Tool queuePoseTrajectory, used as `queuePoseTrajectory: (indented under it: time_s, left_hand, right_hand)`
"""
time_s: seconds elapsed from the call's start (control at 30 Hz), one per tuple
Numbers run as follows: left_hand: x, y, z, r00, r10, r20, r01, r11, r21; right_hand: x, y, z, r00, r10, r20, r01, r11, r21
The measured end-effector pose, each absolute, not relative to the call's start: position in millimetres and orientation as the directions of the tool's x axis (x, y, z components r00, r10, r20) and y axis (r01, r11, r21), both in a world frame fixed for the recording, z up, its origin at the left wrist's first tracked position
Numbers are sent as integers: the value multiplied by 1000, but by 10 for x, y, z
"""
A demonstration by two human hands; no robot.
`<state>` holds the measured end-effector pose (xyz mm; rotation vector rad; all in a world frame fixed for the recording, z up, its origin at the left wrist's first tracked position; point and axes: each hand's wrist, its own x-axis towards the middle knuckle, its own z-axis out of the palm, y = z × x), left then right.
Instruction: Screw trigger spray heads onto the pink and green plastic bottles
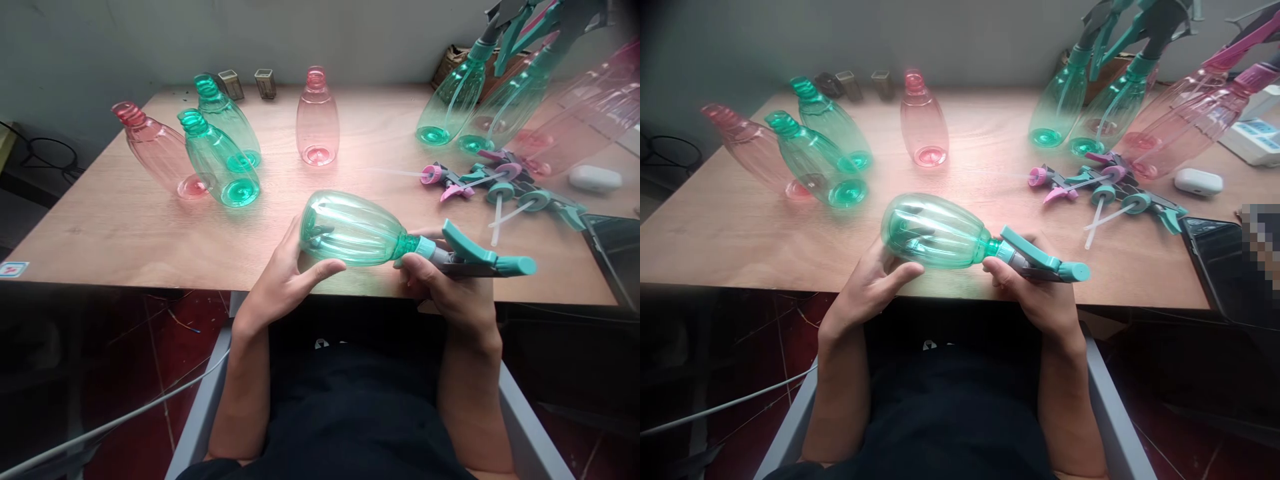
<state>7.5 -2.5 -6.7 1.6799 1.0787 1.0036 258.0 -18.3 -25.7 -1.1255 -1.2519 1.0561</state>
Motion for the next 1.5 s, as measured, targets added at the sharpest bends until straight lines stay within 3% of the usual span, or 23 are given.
queuePoseTrajectory:
  time_s: [1.3,1.5]
  left_hand:
    - [82,-3,-60,273,935,225,360,-316,878]
    - [87,-4,-22,294,941,169,300,-259,918]
  right_hand:
    - [2579,-174,-284,68,985,161,-6,162,-987]
    - [2582,-177,-280,58,988,147,23,145,-989]
